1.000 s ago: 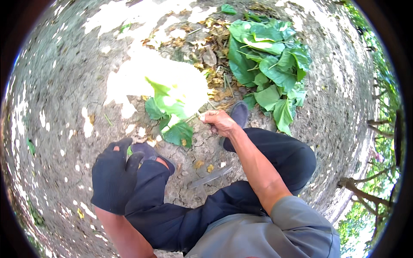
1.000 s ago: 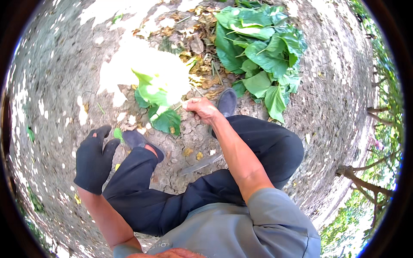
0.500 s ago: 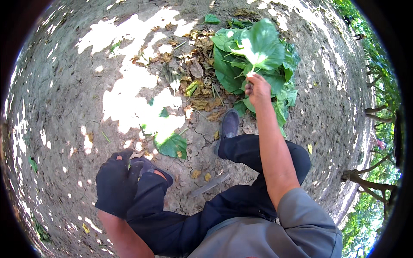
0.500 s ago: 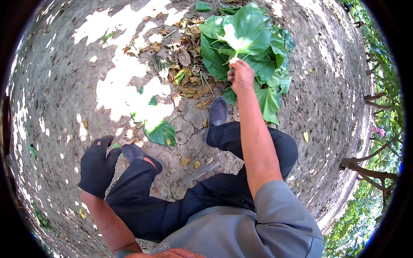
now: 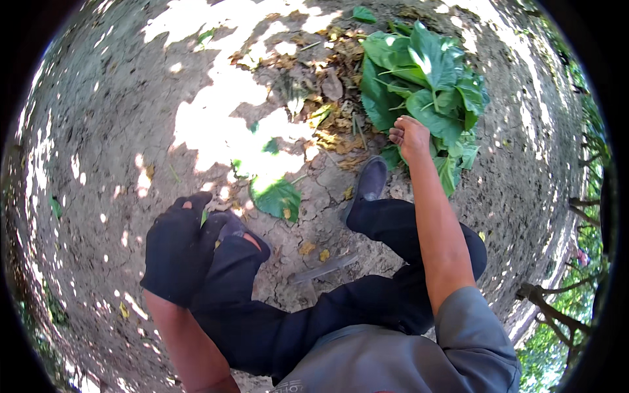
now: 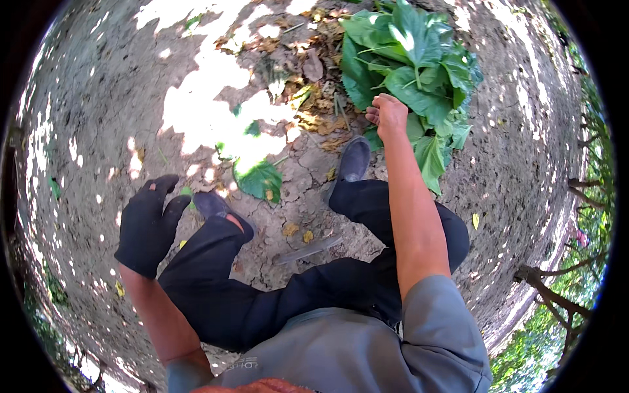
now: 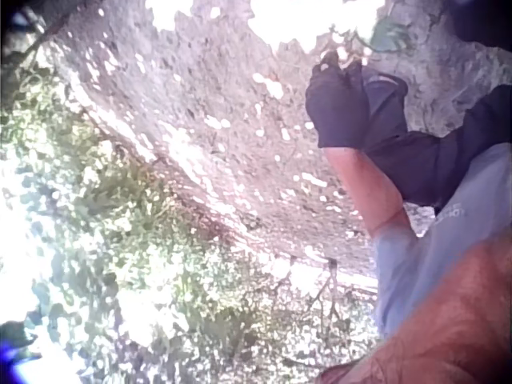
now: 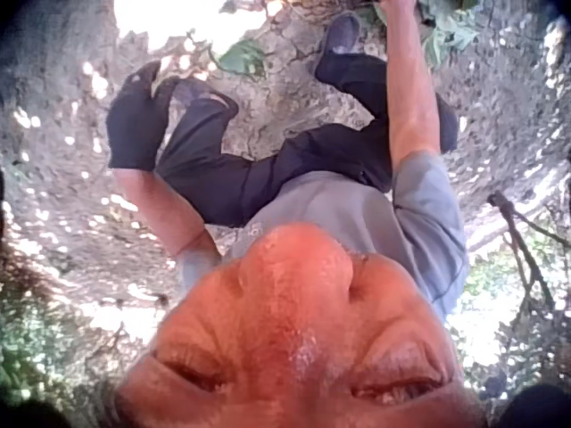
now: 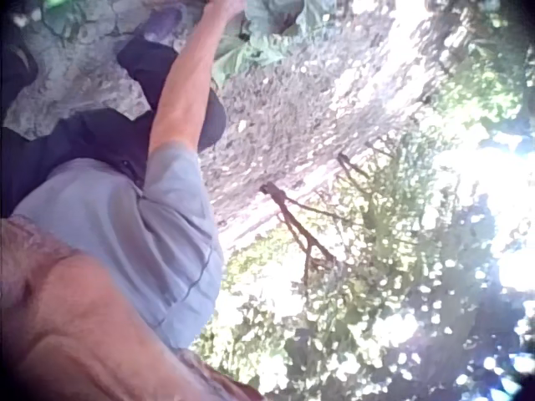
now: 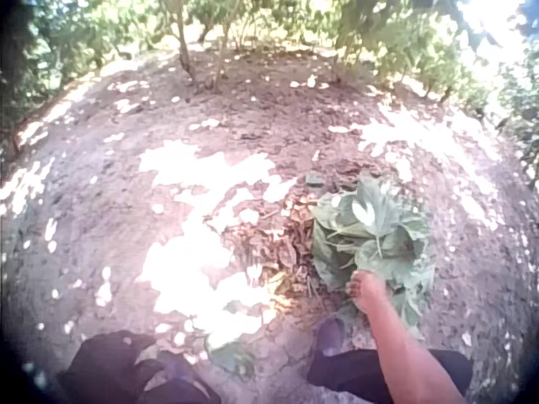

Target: The person sits on the ground and sorts through a pile of green leaves. They pick up leaves one by one, inspect them, and place them back onto the pile or the ground.

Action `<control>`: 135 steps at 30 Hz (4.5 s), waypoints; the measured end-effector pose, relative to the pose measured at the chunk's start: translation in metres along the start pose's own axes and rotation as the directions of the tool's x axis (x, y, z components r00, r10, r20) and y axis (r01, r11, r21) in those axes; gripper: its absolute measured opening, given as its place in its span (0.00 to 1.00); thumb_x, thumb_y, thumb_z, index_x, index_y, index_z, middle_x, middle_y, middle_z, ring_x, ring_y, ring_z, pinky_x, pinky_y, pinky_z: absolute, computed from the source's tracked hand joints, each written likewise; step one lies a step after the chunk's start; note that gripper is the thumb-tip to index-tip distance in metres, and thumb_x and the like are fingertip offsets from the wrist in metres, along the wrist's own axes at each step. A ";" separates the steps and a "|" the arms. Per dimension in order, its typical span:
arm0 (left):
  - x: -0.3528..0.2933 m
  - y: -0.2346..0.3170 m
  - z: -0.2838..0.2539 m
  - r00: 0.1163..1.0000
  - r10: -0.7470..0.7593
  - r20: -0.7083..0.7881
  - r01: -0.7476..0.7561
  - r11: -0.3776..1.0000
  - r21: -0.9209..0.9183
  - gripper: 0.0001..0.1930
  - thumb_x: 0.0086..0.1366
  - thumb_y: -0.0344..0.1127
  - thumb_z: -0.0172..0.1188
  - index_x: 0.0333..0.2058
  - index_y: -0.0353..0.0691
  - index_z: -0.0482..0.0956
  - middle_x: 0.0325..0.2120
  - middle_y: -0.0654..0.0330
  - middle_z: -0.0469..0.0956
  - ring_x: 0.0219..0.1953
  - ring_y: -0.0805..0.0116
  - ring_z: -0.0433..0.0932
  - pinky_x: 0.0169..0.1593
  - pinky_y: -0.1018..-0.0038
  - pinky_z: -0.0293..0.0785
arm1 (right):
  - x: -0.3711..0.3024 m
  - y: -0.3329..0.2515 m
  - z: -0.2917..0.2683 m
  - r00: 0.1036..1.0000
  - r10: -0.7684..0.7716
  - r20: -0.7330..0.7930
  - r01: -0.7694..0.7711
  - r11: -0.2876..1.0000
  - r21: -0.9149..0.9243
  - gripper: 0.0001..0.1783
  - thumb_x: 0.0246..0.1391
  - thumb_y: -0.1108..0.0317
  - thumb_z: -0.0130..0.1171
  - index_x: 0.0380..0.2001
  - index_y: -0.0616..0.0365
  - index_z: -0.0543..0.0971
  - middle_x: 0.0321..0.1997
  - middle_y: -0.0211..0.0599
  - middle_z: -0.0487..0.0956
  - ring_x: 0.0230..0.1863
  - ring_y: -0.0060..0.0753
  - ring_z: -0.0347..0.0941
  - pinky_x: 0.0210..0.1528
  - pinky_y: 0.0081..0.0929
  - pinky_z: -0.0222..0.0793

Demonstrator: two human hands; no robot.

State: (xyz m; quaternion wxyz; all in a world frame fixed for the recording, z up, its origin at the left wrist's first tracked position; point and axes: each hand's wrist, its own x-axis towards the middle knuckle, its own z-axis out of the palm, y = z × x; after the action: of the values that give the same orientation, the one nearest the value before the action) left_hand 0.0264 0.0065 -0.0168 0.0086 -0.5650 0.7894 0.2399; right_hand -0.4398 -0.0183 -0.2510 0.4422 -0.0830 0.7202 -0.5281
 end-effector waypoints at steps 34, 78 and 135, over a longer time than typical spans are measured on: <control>-0.023 -0.067 -0.008 0.981 -0.167 0.098 0.169 0.986 -0.015 0.21 0.60 0.41 0.65 0.49 0.37 0.75 0.44 0.50 0.78 0.46 0.49 0.76 0.49 0.58 0.71 | -0.133 0.285 0.280 0.557 0.662 0.502 -0.808 0.573 0.140 0.20 0.68 0.64 0.45 0.56 0.68 0.66 0.61 0.52 0.66 0.55 0.47 0.69 0.55 0.44 0.72; -0.026 -0.053 -0.004 0.991 -0.100 0.087 0.095 0.994 0.054 0.19 0.63 0.41 0.60 0.50 0.39 0.74 0.43 0.50 0.77 0.44 0.47 0.76 0.47 0.58 0.71 | -0.142 0.243 0.138 0.698 0.338 0.631 0.609 0.182 -0.772 0.12 0.45 0.68 0.55 0.32 0.63 0.78 0.39 0.59 0.80 0.44 0.59 0.77 0.46 0.48 0.72; 0.021 0.111 0.023 0.945 0.276 -0.178 -0.326 0.857 -0.399 0.08 0.61 0.31 0.63 0.39 0.38 0.79 0.32 0.51 0.79 0.34 0.52 0.79 0.38 0.63 0.74 | -0.228 -0.148 0.044 0.395 -0.113 0.912 0.687 0.696 -0.210 0.12 0.53 0.69 0.58 0.39 0.65 0.79 0.28 0.38 0.77 0.31 0.25 0.72 0.37 0.29 0.69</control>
State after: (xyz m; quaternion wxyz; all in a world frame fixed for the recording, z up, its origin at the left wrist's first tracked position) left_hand -0.0866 0.0240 -0.0022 -0.1969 -0.4358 0.7961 0.3708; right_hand -0.3238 0.0223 -0.0048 0.5368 -0.6365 0.4815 -0.2736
